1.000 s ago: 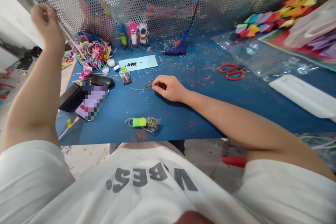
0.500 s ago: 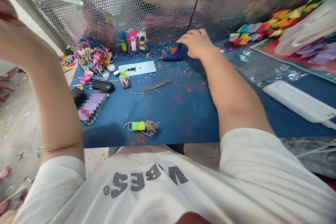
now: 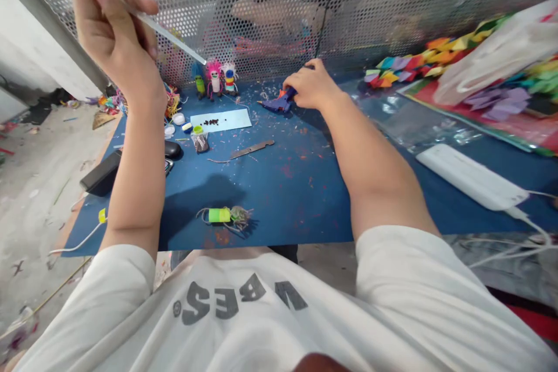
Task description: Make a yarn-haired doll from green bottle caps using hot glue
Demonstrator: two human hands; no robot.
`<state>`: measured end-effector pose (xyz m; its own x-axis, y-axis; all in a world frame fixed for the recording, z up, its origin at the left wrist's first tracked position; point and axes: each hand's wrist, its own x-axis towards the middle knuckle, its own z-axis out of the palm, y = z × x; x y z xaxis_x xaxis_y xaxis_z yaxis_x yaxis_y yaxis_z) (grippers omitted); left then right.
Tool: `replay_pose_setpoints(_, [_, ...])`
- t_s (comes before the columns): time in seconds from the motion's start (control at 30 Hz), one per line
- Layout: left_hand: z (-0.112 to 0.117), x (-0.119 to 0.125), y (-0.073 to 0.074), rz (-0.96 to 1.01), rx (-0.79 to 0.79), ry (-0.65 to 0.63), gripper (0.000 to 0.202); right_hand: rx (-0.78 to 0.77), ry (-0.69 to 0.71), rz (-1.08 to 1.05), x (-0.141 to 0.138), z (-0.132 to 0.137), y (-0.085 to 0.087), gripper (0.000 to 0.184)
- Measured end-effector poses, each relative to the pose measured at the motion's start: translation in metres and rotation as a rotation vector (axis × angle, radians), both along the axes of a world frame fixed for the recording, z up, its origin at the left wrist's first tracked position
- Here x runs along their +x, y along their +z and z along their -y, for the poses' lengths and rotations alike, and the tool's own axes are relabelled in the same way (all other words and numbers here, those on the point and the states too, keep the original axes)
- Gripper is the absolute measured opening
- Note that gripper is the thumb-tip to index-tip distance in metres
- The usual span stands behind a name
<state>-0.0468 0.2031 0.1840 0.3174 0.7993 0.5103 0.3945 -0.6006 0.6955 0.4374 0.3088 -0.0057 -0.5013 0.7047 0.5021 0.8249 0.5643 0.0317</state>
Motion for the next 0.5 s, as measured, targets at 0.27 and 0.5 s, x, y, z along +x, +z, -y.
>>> replay_pose_setpoints(0.27, [0.048,0.083,-0.008,0.195,0.391,0.107,0.071,0.175,0.04,0.126,-0.036,0.053,0.087,0.031])
replay_pose_setpoints(0.5, [0.096,0.125,-0.003,0.189,0.212,0.055,0.029,0.216,0.017,0.262,-0.074,0.118,0.135,0.029])
